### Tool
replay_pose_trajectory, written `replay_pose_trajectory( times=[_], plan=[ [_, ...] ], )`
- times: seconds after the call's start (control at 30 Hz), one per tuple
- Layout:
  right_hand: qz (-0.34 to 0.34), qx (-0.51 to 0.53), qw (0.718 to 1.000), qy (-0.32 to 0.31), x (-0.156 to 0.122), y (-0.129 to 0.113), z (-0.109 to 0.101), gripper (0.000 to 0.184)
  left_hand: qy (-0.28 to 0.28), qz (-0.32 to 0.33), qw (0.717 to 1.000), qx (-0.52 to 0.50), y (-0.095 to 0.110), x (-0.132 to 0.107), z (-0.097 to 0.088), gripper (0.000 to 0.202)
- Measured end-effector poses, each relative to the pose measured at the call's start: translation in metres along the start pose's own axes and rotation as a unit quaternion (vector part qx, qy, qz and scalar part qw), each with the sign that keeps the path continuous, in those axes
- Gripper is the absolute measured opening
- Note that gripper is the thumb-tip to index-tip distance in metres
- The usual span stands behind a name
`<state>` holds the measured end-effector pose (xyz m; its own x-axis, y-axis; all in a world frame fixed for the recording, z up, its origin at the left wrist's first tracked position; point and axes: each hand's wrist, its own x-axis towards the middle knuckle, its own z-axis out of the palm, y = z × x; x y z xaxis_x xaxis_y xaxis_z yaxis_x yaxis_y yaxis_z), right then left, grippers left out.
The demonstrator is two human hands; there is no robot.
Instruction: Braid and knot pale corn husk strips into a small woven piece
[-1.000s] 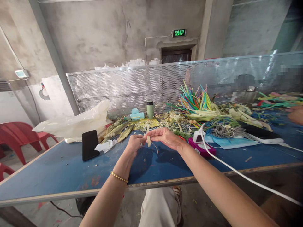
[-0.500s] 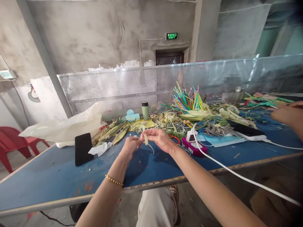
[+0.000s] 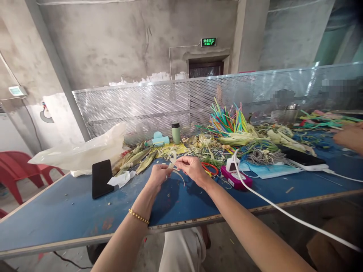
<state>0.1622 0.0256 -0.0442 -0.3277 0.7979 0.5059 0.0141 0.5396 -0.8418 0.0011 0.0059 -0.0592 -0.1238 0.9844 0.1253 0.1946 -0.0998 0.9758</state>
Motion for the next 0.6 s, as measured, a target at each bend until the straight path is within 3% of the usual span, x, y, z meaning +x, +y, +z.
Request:
replay_pose_trajectory(
  times=[0.13,0.3,0.6],
  plan=[
    [-0.045,-0.134,0.989,0.030,0.005,0.013,0.002,0.023,-0.008,0.009,1.000,0.008,0.001,-0.001,0.000,0.034],
    [-0.023,-0.309,0.950,0.045,0.003,0.016,0.004,0.017,-0.009,0.029,0.999,0.025,-0.001,-0.001,0.000,0.037],
    [-0.050,-0.357,0.932,0.041,0.004,0.014,0.007,0.016,-0.002,0.026,0.999,0.033,-0.006,0.002,0.001,0.034]
  ],
)
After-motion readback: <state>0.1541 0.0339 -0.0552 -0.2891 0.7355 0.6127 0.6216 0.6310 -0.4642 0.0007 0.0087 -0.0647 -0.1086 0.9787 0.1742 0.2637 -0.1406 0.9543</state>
